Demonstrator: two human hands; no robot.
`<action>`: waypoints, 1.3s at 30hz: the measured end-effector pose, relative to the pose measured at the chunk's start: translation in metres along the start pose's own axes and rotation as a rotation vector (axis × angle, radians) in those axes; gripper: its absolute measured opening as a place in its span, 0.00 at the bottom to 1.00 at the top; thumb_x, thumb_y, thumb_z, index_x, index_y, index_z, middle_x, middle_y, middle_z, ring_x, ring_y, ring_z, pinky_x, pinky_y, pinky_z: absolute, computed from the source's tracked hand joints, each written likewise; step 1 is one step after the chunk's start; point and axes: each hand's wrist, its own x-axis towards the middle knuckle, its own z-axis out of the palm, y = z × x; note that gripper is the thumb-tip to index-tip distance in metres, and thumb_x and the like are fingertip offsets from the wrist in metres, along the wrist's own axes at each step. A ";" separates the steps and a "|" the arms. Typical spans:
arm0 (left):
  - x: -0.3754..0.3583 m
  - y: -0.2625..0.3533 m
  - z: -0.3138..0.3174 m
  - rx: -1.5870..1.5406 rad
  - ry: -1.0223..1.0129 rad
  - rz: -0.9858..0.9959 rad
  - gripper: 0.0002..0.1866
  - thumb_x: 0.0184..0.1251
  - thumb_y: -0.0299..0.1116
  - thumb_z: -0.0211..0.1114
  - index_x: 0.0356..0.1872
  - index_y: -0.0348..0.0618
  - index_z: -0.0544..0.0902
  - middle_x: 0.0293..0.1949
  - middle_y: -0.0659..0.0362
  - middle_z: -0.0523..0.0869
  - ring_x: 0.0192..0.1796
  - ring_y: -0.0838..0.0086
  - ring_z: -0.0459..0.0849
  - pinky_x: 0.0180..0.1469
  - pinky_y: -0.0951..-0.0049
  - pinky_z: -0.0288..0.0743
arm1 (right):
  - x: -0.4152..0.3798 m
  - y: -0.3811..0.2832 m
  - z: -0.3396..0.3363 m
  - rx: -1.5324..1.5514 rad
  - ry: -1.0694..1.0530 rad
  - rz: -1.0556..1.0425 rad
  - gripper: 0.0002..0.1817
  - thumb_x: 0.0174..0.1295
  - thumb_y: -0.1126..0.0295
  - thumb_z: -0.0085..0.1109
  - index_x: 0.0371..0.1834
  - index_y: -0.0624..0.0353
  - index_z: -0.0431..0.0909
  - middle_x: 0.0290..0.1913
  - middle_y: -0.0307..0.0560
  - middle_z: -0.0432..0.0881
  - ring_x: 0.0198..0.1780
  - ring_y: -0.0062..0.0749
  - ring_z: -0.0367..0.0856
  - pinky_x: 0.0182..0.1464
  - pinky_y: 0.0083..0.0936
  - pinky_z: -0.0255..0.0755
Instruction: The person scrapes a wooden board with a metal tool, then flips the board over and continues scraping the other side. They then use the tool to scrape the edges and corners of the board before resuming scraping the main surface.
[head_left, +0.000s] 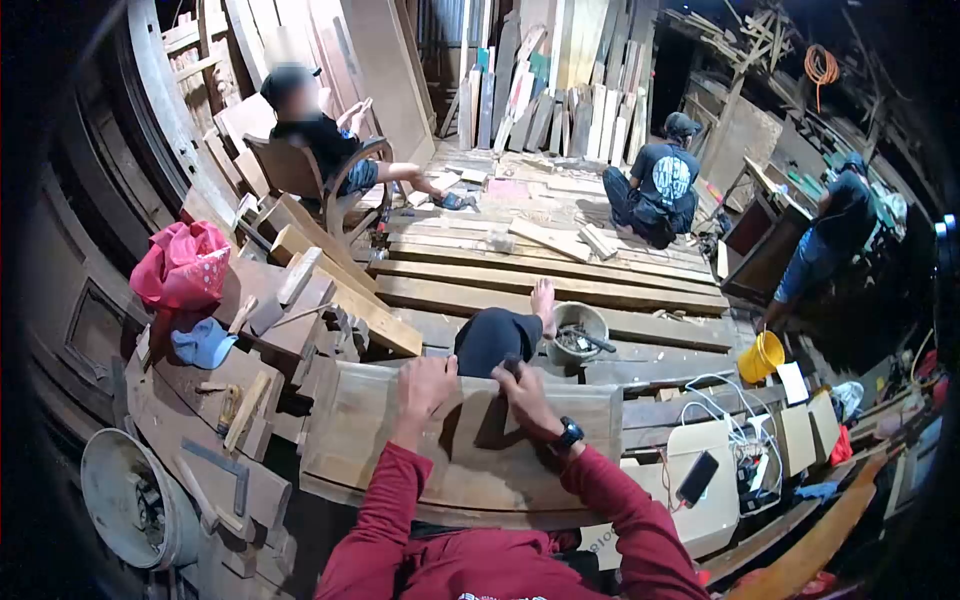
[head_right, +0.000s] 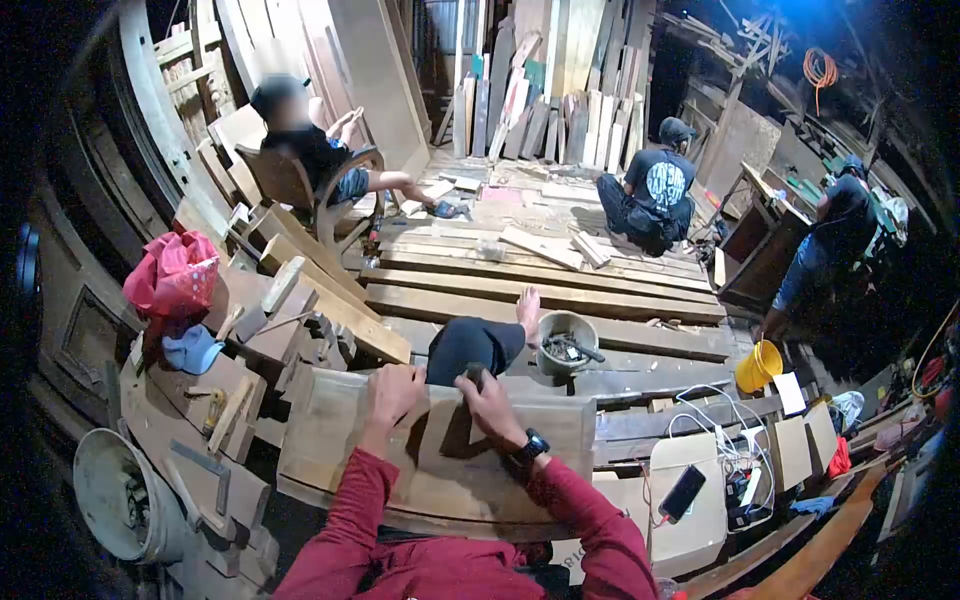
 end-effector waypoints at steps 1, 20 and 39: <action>0.000 0.000 0.000 -0.006 -0.001 0.003 0.29 0.78 0.53 0.52 0.33 0.39 0.92 0.34 0.40 0.90 0.39 0.45 0.91 0.45 0.47 0.83 | 0.001 -0.001 -0.004 -0.026 -0.121 -0.020 0.18 0.73 0.59 0.63 0.41 0.67 0.78 0.28 0.52 0.81 0.30 0.40 0.76 0.37 0.36 0.73; 0.000 0.000 0.001 0.020 -0.005 0.012 0.26 0.76 0.53 0.57 0.33 0.41 0.92 0.33 0.41 0.90 0.38 0.45 0.90 0.46 0.47 0.83 | -0.004 0.005 -0.001 -0.210 -0.167 0.087 0.14 0.74 0.62 0.61 0.45 0.64 0.77 0.30 0.45 0.81 0.33 0.29 0.77 0.36 0.33 0.73; -0.001 0.003 -0.005 0.037 -0.003 0.019 0.26 0.76 0.52 0.54 0.36 0.43 0.93 0.36 0.45 0.91 0.41 0.48 0.91 0.48 0.47 0.83 | 0.003 0.003 0.003 -0.240 0.067 -0.016 0.16 0.72 0.59 0.62 0.41 0.65 0.80 0.29 0.59 0.82 0.30 0.50 0.82 0.33 0.42 0.72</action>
